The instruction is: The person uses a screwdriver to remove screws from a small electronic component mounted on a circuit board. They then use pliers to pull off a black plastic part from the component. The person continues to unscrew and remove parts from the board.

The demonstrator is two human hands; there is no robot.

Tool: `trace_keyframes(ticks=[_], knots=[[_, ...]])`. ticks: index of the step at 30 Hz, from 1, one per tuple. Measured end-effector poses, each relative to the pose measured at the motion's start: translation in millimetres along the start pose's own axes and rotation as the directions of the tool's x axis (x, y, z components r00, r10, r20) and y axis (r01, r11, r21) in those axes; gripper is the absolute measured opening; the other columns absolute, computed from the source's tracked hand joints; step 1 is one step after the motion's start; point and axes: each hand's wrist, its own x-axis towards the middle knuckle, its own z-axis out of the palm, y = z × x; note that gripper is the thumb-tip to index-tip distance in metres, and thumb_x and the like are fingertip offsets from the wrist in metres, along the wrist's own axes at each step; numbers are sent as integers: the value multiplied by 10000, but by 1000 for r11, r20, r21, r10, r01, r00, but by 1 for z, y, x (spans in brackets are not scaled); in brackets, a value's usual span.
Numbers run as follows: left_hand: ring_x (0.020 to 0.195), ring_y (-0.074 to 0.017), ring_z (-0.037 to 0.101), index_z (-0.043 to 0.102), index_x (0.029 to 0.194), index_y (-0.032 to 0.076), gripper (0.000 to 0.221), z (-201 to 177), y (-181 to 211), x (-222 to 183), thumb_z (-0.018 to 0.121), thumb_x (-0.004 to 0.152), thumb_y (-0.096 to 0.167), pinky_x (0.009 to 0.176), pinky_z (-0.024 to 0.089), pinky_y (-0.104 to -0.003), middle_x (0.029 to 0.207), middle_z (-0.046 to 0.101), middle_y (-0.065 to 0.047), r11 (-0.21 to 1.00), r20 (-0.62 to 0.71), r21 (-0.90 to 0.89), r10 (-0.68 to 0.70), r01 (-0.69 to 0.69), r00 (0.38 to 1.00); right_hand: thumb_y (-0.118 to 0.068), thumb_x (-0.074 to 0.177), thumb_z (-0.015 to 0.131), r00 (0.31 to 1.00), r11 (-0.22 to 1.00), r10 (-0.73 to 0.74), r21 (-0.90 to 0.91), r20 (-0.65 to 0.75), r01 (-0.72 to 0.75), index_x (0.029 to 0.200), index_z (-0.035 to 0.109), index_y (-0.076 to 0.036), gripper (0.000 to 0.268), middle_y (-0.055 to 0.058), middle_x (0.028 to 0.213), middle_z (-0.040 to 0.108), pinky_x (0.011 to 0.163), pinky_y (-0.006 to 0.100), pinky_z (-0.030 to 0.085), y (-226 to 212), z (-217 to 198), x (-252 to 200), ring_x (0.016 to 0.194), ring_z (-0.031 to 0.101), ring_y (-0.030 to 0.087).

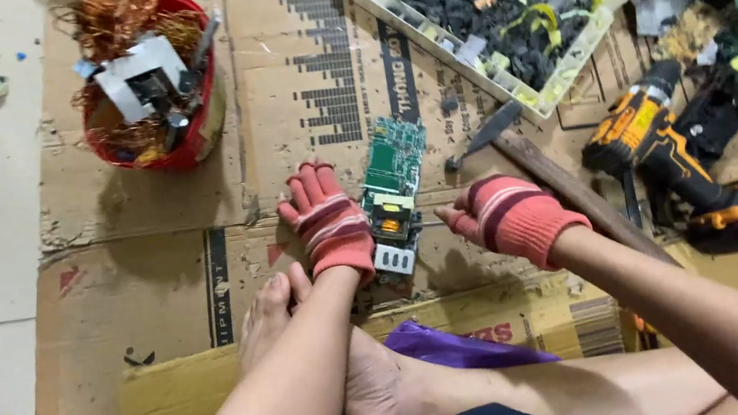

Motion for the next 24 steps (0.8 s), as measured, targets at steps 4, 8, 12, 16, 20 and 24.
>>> trace_keyframes(ticks=[4, 8, 12, 16, 20, 24], knots=[[1412, -300, 383, 438, 1399, 184, 486, -13, 1, -5, 524, 921, 208, 1149, 229, -527, 1536, 389, -99, 1000, -54, 2, 12, -11, 998, -581, 959, 389, 999, 997, -32, 71, 14, 31, 1216, 713, -309, 495, 95, 1172, 735, 1040, 432, 536, 10, 14, 2, 1217, 652, 305], [1443, -284, 367, 418, 1421, 213, 485, -7, 6, 1, 489, 941, 195, 1158, 211, -519, 1555, 380, -72, 1000, -34, 15, 17, -16, 999, -491, 965, 399, 997, 984, 4, 179, -72, 9, 1192, 729, -326, 434, 35, 1171, 761, 1106, 500, 459, 29, 39, 23, 1232, 650, 284], [1468, -286, 349, 415, 1456, 214, 490, -34, 20, -19, 447, 969, 172, 1164, 195, -520, 1594, 363, -69, 1000, 14, 13, 0, 0, 1000, -565, 955, 365, 994, 979, 28, 204, -108, -5, 1148, 740, -370, 465, -44, 1121, 785, 1067, 474, 505, 37, 55, 24, 1211, 664, 241], [1447, -299, 374, 438, 1438, 199, 505, 4, 6, -4, 483, 936, 176, 1164, 204, -550, 1571, 393, -81, 1000, -64, -6, 23, -23, 998, -566, 960, 354, 992, 998, 56, 48, -113, -51, 1188, 738, -321, 509, 31, 1114, 775, 1043, 524, 496, 19, 48, 10, 1147, 694, 275], [1451, -282, 351, 418, 1435, 217, 544, 29, 2, 10, 548, 907, 219, 1163, 220, -548, 1565, 379, -70, 999, -116, 43, 0, 5, 993, -339, 891, 513, 949, 999, -34, 4, -312, 37, 932, 753, -167, 298, 113, 875, 741, 803, 551, 514, 5, 43, 15, 876, 663, 376], [1477, -296, 338, 409, 1478, 202, 550, 9, 7, 0, 490, 934, 183, 1178, 203, -562, 1615, 346, -78, 999, -71, 21, -38, 40, 997, -383, 930, 540, 905, 977, 126, 207, -407, -43, 1152, 736, -305, 307, -51, 974, 703, 1008, 298, 499, 0, 54, 11, 1083, 642, 54]])
